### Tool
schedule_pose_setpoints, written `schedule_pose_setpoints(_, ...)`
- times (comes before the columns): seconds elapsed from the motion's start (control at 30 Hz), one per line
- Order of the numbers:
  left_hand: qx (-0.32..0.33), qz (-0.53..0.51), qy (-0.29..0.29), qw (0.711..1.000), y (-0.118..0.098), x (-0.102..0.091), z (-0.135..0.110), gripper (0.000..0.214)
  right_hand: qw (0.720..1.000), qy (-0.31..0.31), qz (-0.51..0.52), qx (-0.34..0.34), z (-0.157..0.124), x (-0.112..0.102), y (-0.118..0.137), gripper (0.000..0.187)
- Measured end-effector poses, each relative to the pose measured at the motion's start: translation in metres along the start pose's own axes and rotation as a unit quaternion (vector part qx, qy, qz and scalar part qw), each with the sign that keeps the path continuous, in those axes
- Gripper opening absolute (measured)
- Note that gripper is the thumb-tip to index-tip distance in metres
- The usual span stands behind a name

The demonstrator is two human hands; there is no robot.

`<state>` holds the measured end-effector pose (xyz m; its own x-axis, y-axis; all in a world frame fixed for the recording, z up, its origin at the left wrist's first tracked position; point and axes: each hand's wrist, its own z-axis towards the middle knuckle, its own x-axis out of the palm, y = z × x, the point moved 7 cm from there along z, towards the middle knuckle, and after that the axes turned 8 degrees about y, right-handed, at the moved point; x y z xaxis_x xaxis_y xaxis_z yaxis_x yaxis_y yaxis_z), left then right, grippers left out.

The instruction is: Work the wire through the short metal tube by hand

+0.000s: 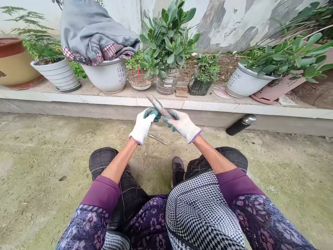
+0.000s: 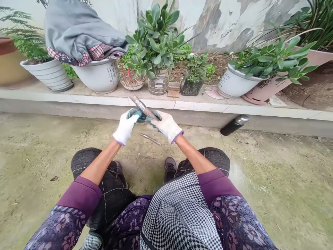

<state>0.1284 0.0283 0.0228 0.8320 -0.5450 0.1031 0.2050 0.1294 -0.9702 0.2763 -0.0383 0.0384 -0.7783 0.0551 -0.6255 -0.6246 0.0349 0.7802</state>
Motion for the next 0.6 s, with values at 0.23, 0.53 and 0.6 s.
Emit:
schedule_pose_setpoints(0.23,0.003,0.333,0.015,0.943,0.007,-0.016,-0.002,0.018,0.986,-0.038,-0.155,-0.042,0.000,-0.014,-0.008,0.040)
schedule_pose_setpoints(0.53,-0.153,0.093,0.100,0.979,0.022,-0.008,-0.014,0.026,0.995,0.041,0.089,0.033,-0.004,-0.009,-0.008,0.036)
schedule_pose_setpoints(0.6,-0.163,0.081,0.079,0.980,0.022,-0.009,-0.014,0.020,0.980,0.112,0.159,0.040,-0.010,-0.003,-0.003,0.033)
